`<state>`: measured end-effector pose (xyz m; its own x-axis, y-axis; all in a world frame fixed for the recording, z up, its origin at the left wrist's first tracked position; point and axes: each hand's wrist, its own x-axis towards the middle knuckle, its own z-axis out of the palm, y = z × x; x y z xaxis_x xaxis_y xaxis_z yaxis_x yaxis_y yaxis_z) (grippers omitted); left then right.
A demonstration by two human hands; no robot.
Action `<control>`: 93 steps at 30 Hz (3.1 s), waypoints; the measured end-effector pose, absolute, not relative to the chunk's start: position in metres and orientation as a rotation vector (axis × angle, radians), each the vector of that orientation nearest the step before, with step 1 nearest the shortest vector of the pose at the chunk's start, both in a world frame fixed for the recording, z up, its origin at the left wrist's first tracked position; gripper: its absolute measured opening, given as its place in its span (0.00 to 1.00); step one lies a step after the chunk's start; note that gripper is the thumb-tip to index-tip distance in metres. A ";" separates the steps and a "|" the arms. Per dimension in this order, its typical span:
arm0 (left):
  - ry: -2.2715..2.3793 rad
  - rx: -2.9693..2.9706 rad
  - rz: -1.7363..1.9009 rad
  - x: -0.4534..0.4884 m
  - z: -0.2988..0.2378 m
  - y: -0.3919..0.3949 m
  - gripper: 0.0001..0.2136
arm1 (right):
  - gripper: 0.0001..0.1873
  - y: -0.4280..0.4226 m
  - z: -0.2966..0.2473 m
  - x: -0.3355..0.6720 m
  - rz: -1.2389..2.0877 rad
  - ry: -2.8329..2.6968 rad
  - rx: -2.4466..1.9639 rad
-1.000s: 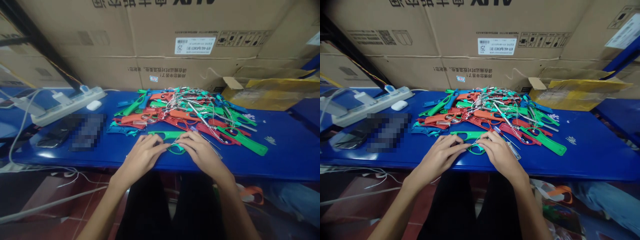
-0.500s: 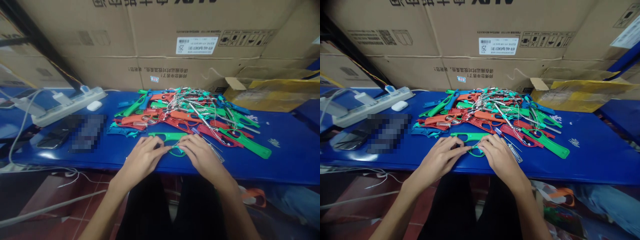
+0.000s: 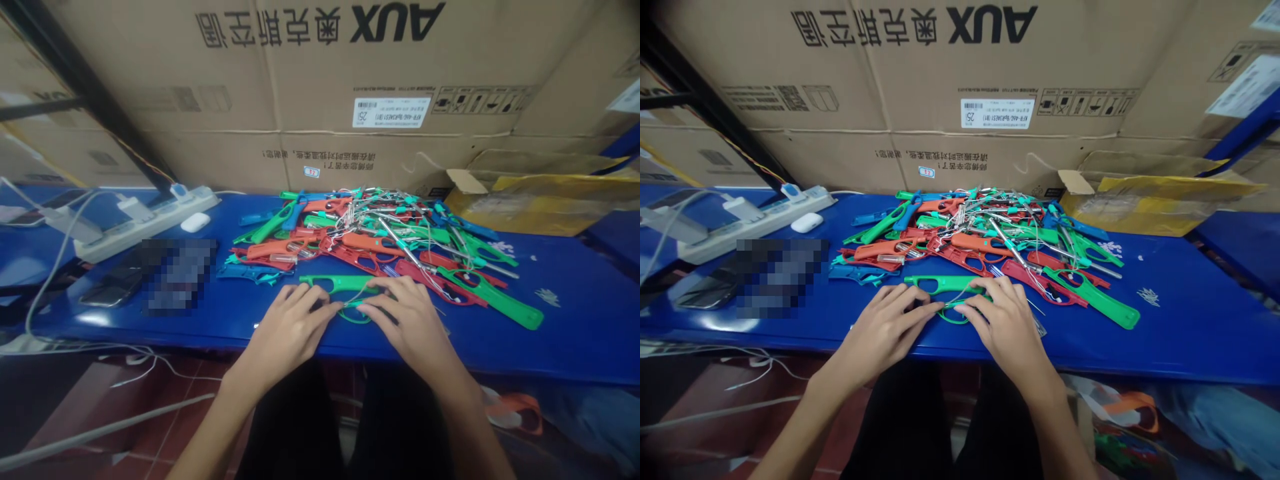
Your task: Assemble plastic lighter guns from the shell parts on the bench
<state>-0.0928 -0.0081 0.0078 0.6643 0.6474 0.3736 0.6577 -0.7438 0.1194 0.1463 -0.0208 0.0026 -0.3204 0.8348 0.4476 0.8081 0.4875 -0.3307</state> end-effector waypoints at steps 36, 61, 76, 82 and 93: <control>-1.455 -2.853 -0.697 -0.025 0.022 0.018 0.06 | 0.10 -0.022 -0.006 0.184 0.260 -1.874 -1.358; -1.556 -2.925 -1.216 -0.031 0.003 -0.008 0.06 | 0.12 -0.030 -0.006 0.181 0.301 -1.980 -1.299; -1.562 -2.927 -1.203 -0.031 0.004 -0.009 0.06 | 0.13 -0.033 -0.009 0.182 0.275 -2.023 -1.314; -1.561 -2.937 -1.197 -0.031 0.002 -0.009 0.05 | 0.14 -0.033 -0.010 0.181 0.282 -2.022 -1.331; -1.513 -2.954 -1.244 -0.031 0.002 -0.008 0.06 | 0.13 -0.033 -0.006 0.179 0.292 -2.015 -1.323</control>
<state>-0.0314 -0.0083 0.0016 0.4135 0.8205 0.3947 0.5455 -0.5703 0.6142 0.1791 -0.0332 -0.0060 -0.2349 0.8727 0.4281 0.7156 0.4533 -0.5315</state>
